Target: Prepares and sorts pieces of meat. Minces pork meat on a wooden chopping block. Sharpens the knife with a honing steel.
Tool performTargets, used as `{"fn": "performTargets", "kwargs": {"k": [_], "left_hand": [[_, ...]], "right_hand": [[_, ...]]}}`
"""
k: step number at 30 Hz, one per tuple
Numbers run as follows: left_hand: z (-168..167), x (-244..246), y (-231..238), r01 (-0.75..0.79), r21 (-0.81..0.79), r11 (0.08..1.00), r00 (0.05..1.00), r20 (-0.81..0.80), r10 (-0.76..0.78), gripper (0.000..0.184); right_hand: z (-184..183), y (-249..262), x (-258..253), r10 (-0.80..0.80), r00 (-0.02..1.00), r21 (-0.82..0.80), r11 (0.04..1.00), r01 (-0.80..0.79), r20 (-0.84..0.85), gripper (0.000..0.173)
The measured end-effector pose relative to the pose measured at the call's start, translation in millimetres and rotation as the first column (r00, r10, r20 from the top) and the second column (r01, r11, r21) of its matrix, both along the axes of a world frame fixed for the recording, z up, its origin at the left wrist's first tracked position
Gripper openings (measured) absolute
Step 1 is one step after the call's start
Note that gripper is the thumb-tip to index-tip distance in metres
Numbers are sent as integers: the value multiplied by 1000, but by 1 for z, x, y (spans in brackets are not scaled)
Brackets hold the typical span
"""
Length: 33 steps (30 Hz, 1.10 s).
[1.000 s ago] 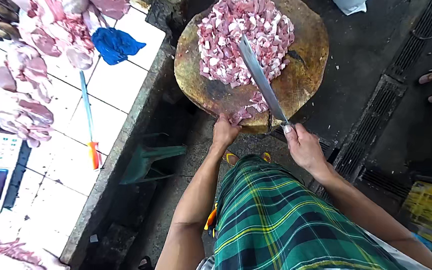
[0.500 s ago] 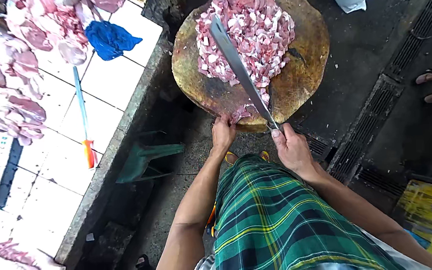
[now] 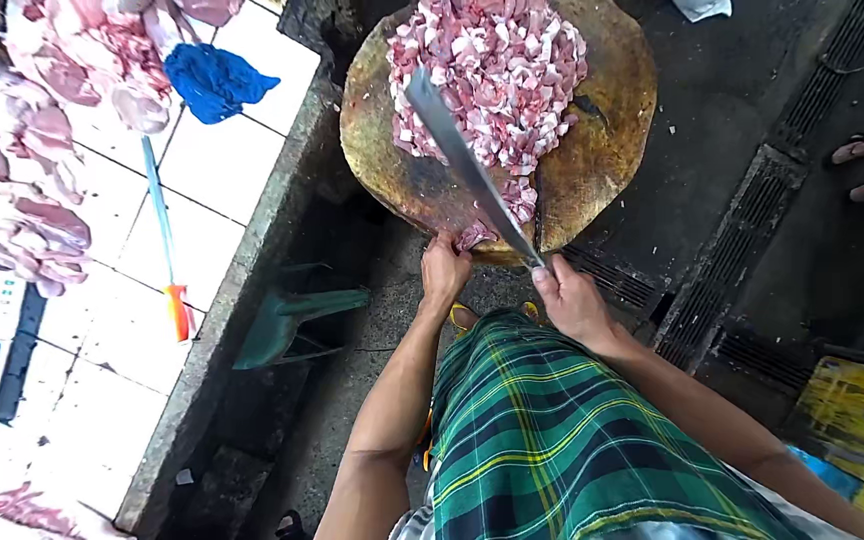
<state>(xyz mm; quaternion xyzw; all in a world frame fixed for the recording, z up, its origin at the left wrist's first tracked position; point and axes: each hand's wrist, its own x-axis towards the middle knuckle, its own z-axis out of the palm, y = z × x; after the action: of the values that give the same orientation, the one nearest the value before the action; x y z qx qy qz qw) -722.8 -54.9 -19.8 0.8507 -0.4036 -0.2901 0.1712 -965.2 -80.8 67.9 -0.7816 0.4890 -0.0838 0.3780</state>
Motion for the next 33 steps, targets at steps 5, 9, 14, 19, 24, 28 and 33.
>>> {"fn": "performTargets", "kwargs": {"k": [5,9,14,19,24,28,33], "left_hand": [[46,-1,-27,21,-93,995,983,-179,-37,25],[43,1,-50,319,-226,920,945,3,-327,19],[-19,26,-37,573,-215,791,816,243,-525,32],[-27,28,-24,411,-308,858,896,310,-318,34],[-34,36,-18,402,-298,866,893,335,-299,29],[-35,40,-9,315,-359,879,928,309,-206,34],[-43,42,-10,325,-352,878,913,360,-194,24]], "right_hand": [[-19,-13,-22,16,947,276,958,77,-319,68],[-13,-19,-38,-147,940,265,936,233,-308,69],[27,-12,-30,-173,983,-31,985,172,-59,54],[7,-4,-17,-60,997,-173,983,65,38,52],[-4,-23,-26,-42,923,177,977,118,-382,67],[27,-17,-21,-144,969,3,989,148,-201,57],[-3,-10,-5,-14,995,-42,999,9,-102,52]]}}
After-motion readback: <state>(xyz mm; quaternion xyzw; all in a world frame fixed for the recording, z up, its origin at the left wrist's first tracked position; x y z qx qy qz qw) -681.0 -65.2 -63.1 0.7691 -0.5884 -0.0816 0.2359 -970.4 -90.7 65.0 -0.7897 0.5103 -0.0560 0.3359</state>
